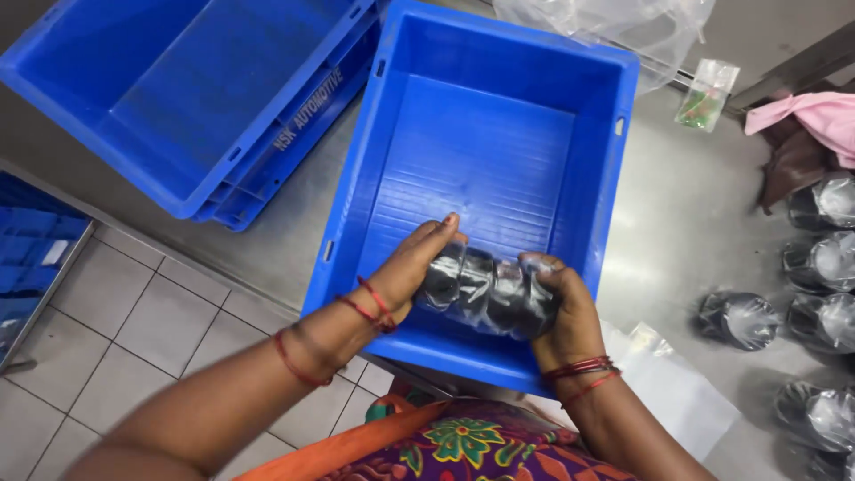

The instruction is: Placing individual cylindrical metal automotive parts into small plastic bags and then into a blue transport crate.

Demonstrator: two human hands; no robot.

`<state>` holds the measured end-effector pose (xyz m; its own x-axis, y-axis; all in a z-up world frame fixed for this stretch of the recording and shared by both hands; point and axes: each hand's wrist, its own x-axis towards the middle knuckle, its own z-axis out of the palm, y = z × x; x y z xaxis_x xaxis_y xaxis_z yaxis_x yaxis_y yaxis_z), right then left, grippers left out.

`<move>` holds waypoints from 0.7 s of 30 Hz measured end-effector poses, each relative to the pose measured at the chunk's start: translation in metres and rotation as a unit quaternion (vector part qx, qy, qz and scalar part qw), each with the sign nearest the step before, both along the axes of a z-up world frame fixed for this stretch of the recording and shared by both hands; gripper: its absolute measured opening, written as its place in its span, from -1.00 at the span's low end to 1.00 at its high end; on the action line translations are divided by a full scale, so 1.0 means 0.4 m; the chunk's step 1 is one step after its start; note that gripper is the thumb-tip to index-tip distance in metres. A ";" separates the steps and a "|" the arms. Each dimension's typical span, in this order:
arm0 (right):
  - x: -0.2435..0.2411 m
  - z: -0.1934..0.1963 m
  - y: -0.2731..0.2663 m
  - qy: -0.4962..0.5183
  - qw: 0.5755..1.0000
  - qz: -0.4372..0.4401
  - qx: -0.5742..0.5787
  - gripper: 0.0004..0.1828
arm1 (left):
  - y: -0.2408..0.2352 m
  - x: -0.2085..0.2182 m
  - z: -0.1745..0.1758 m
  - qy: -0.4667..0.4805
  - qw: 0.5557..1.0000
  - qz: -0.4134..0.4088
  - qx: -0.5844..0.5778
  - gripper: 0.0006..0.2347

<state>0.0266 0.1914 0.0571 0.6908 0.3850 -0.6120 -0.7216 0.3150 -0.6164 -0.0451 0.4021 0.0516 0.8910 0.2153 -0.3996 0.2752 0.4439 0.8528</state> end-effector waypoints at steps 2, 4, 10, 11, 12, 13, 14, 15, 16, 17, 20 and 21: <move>0.001 -0.031 -0.014 0.012 0.999 0.039 -0.006 -0.62 | 0.006 0.016 -0.045 0.118 0.991 0.000 -0.055 -0.65; -0.007 0.012 0.026 0.054 0.996 0.063 -0.031 -0.60 | 0.021 0.006 -0.168 0.129 0.991 -0.003 -0.031 -0.68; -0.030 0.006 0.006 0.059 0.978 0.191 -0.056 -0.47 | 0.064 -0.018 -0.289 0.052 0.986 -0.108 0.120 -0.79; -0.033 0.017 0.000 0.076 0.971 0.215 -0.067 -0.42 | 0.075 -0.014 -0.246 0.002 0.964 -0.182 0.192 -0.79; -0.036 0.033 -0.009 0.080 0.971 0.214 -0.064 -0.42 | 0.093 -0.004 -0.186 0.007 0.964 -0.183 0.193 -0.79; -0.040 0.051 -0.017 0.110 0.960 0.239 -0.092 -0.24 | 0.111 0.005 -0.125 -0.046 0.913 -0.285 0.288 -0.77; -0.046 0.068 -0.025 0.140 0.947 0.264 -0.118 -0.06 | 0.131 0.013 -0.062 -0.098 0.839 -0.381 0.376 -0.75; -0.040 0.065 -0.018 0.143 0.947 0.264 -0.114 -0.06 | 0.137 0.017 -0.037 -0.094 0.838 -0.383 0.377 -0.75; -0.038 0.064 -0.015 0.119 0.949 0.285 -0.070 0.02 | 0.140 0.026 -0.012 -0.089 0.800 -0.431 0.409 -0.74; -0.034 0.063 -0.016 0.093 0.948 0.303 -0.027 0.10 | 0.139 0.036 0.013 -0.085 0.758 -0.476 0.438 -0.72; -0.054 0.053 0.032 0.068 0.941 0.331 -0.001 0.08 | 0.146 0.040 0.011 -0.058 0.742 -0.485 0.460 -0.68; -0.063 0.031 0.070 0.069 0.947 0.313 -0.003 0.08 | 0.164 0.034 0.004 -0.068 0.734 -0.498 0.456 -0.68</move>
<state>0.0015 0.2194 0.0693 0.2414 0.6895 -0.6828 -0.8395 -0.2046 -0.5034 -0.0316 0.4675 0.0531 0.8060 -0.4479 -0.3870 -0.0399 -0.6934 0.7195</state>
